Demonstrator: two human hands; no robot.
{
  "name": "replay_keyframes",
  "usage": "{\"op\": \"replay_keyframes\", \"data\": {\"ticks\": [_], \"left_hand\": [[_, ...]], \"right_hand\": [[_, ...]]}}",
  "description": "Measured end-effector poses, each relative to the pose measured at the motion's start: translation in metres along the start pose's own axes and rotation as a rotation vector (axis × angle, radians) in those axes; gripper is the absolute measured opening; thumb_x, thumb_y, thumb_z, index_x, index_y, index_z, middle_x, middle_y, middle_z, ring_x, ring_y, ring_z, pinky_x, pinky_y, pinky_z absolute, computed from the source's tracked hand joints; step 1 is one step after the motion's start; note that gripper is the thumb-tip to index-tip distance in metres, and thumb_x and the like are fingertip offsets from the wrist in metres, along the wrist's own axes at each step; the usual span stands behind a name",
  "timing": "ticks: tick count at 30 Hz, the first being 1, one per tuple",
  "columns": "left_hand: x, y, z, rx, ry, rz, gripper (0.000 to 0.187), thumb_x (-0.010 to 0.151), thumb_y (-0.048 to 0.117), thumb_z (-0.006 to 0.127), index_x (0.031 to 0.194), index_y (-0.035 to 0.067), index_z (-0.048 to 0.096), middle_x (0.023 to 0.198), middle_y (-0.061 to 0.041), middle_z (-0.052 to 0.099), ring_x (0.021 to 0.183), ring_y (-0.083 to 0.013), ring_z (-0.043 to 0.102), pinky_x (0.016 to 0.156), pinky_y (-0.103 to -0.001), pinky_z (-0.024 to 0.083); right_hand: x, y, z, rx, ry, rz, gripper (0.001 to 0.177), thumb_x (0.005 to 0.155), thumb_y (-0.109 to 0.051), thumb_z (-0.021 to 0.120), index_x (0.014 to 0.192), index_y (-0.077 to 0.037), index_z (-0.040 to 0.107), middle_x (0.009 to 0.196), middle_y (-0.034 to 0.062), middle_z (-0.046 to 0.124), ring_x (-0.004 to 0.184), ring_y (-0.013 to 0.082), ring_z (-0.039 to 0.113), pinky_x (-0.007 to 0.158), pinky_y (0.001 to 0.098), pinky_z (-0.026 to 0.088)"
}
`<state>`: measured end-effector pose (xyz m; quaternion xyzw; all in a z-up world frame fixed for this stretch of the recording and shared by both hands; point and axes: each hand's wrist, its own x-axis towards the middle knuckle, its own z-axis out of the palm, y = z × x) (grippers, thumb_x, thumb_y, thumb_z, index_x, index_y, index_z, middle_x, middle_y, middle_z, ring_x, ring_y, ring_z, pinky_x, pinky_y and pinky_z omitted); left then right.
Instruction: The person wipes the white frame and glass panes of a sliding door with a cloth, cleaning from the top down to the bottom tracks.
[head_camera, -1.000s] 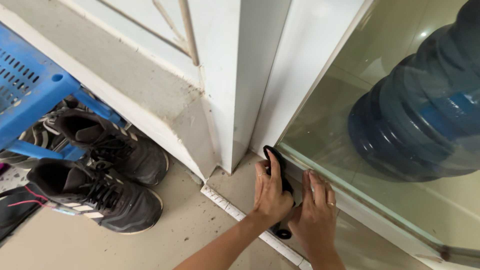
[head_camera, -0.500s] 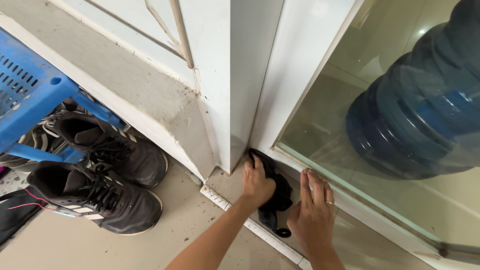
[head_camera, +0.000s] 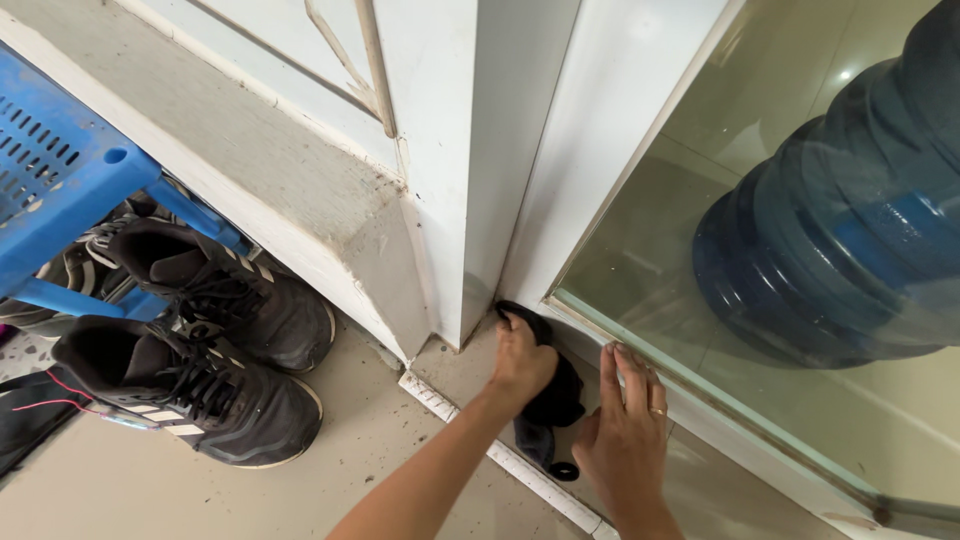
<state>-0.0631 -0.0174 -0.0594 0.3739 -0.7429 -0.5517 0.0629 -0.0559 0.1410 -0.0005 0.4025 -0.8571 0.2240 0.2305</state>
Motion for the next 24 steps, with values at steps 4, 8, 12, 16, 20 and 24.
{"op": "replay_keyframes", "data": {"ticks": [4,8,12,16,20,24], "left_hand": [[-0.012,0.004,-0.002,-0.009,-0.016,0.053,0.095,0.078,0.004,0.051,0.156,-0.012,-0.001,0.155,-0.039,0.018,0.145,-0.0516,0.028,0.121,-0.038,0.028],[-0.006,-0.004,-0.001,-0.032,0.029,0.110,0.095,0.076,0.003,0.053,0.154,-0.014,0.001,0.156,-0.041,0.014,0.145,-0.0547,0.025,0.121,-0.040,0.029],[-0.008,-0.003,-0.005,0.020,0.057,0.085,0.099,0.074,0.001,0.054,0.156,-0.011,0.001,0.157,-0.042,0.012,0.147,-0.0551,0.020,0.122,-0.043,0.026],[-0.036,0.011,-0.001,0.034,0.013,0.286,0.097,0.074,0.004,0.059,0.152,-0.014,0.005,0.157,-0.043,0.012,0.148,-0.0542,0.018,0.123,-0.043,0.023],[-0.024,0.004,0.007,0.047,-0.026,0.222,0.097,0.073,0.005,0.055,0.153,-0.015,0.003,0.154,-0.040,0.022,0.142,-0.0536,0.028,0.119,-0.043,0.030],[0.000,-0.018,0.005,-0.003,0.070,0.207,0.090,0.074,0.003,0.056,0.150,-0.021,0.014,0.153,-0.044,0.023,0.145,-0.0550,0.026,0.122,-0.043,0.027]], "right_hand": [[0.003,0.000,0.001,0.021,-0.030,0.047,0.072,0.065,0.006,0.058,0.137,0.007,0.055,0.134,0.0164,0.056,0.125,0.0367,0.052,0.109,0.0451,0.040],[-0.003,0.001,0.002,0.002,-0.069,0.045,0.071,0.065,0.006,0.058,0.136,0.007,0.054,0.135,0.0163,0.055,0.127,0.0367,0.052,0.110,0.0462,0.040],[-0.002,0.004,0.000,0.013,-0.029,-0.002,0.072,0.064,0.007,0.058,0.136,0.008,0.054,0.136,0.0185,0.055,0.127,0.0394,0.051,0.109,0.0466,0.039],[-0.003,-0.003,0.002,-0.014,-0.006,0.038,0.073,0.062,0.007,0.059,0.135,0.006,0.056,0.134,0.0183,0.056,0.125,0.0398,0.051,0.110,0.0472,0.040],[0.004,0.001,0.001,0.026,0.008,0.027,0.069,0.066,0.006,0.060,0.135,0.008,0.056,0.135,0.0182,0.056,0.124,0.0381,0.053,0.107,0.0476,0.042],[0.001,-0.003,-0.005,0.031,0.005,0.001,0.068,0.066,0.007,0.058,0.134,0.009,0.057,0.133,0.0182,0.057,0.124,0.0384,0.053,0.107,0.0456,0.043]]}}
